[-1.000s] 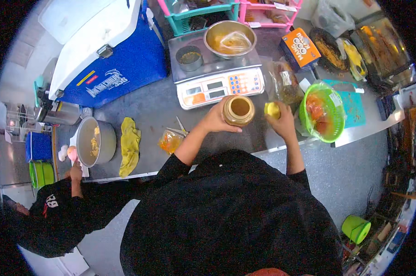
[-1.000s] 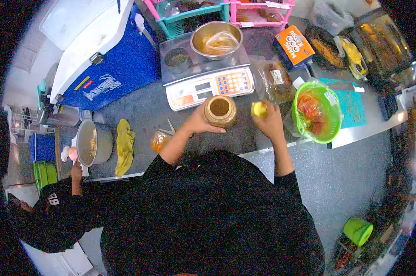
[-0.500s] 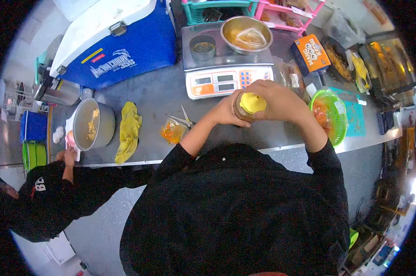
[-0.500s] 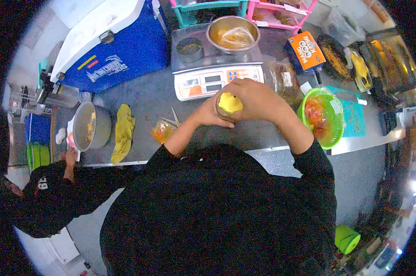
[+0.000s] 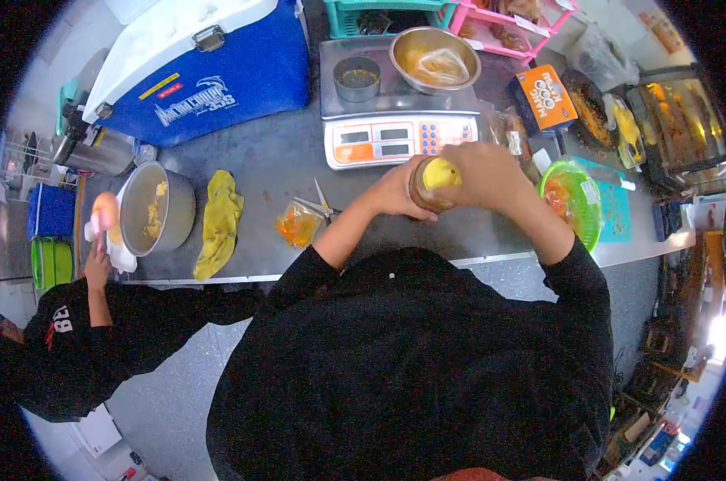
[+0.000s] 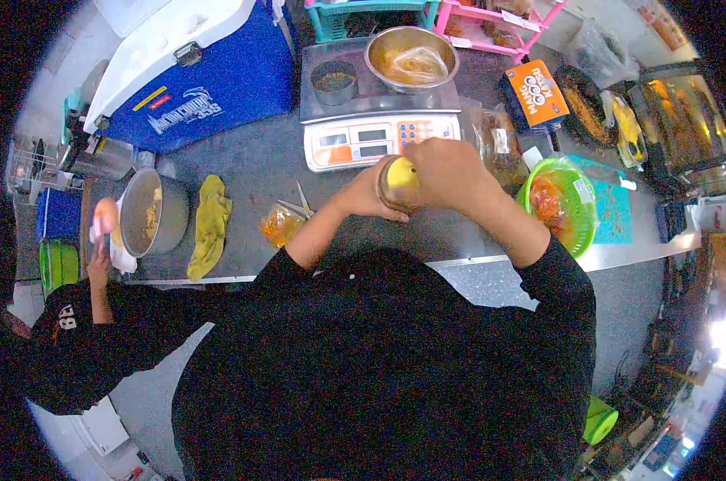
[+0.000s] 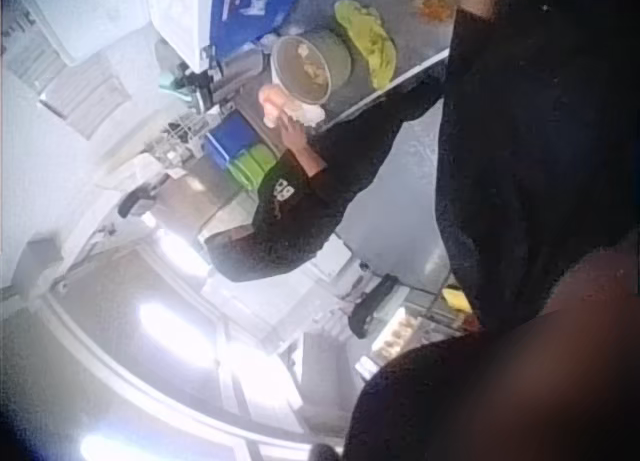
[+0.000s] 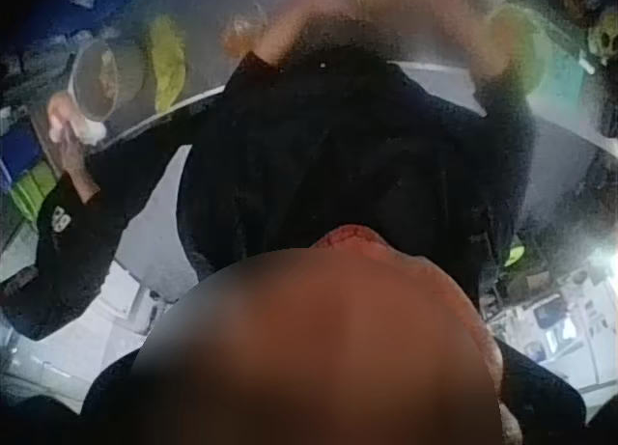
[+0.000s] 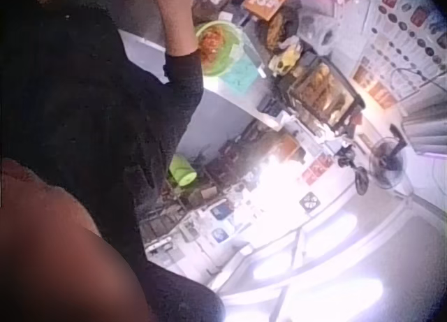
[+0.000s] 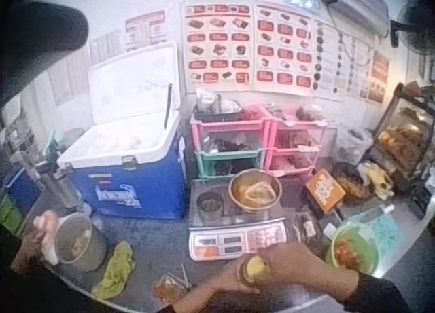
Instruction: The person assembles food boxes by unfolding cardboard containers, placing plastic trays inside, and filling them with white rice balls, shredded egg, and pieces of fried chicken that the person cuts on a board.
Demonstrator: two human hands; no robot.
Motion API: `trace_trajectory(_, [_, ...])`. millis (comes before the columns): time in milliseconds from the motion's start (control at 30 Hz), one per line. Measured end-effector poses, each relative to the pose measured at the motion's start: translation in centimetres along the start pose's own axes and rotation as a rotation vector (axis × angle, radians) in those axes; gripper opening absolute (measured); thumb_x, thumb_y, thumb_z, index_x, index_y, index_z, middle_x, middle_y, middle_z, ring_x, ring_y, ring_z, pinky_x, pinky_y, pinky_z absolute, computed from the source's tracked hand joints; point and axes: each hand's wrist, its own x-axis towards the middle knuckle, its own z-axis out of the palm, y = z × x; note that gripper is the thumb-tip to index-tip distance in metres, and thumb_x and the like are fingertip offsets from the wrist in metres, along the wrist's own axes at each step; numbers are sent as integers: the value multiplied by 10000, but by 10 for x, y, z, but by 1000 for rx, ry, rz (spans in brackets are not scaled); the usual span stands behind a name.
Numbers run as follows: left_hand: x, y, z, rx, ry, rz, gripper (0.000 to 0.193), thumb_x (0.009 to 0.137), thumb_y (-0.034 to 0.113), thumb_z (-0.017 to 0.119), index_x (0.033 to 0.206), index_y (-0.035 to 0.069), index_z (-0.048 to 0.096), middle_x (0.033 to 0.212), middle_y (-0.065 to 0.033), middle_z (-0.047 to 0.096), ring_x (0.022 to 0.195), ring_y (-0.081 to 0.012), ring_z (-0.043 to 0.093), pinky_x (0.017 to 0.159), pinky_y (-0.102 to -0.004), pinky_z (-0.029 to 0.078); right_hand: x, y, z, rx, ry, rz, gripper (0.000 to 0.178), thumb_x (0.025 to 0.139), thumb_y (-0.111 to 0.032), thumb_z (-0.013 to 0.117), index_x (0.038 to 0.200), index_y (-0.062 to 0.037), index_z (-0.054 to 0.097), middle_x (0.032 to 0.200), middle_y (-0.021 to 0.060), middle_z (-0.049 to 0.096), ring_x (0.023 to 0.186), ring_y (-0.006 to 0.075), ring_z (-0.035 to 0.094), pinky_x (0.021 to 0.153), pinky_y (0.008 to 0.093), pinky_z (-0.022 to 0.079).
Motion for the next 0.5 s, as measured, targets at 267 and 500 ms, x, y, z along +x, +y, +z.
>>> trace_trajectory(267, [0, 4, -1, 97, -22, -41, 942, 423, 233, 841, 1200, 26, 351, 1125, -96, 484, 1059, -193, 461, 918, -316, 361, -7, -3, -4, 32, -16, -36, 621, 641, -536, 593, 1028, -56, 524, 897, 190, 576, 812, 296, 588, 670, 399, 484])
trace_trajectory(500, [-1, -6, 1, 17, -19, 9, 945, 439, 211, 845, 1208, 34, 323, 1111, -79, 477, 1027, -172, 460, 915, -321, 364, -10, 13, 11, 83, -28, -249, 515, 632, -358, 674, 1030, -89, 489, 953, 178, 511, 793, 314, 560, 631, 389, 469])
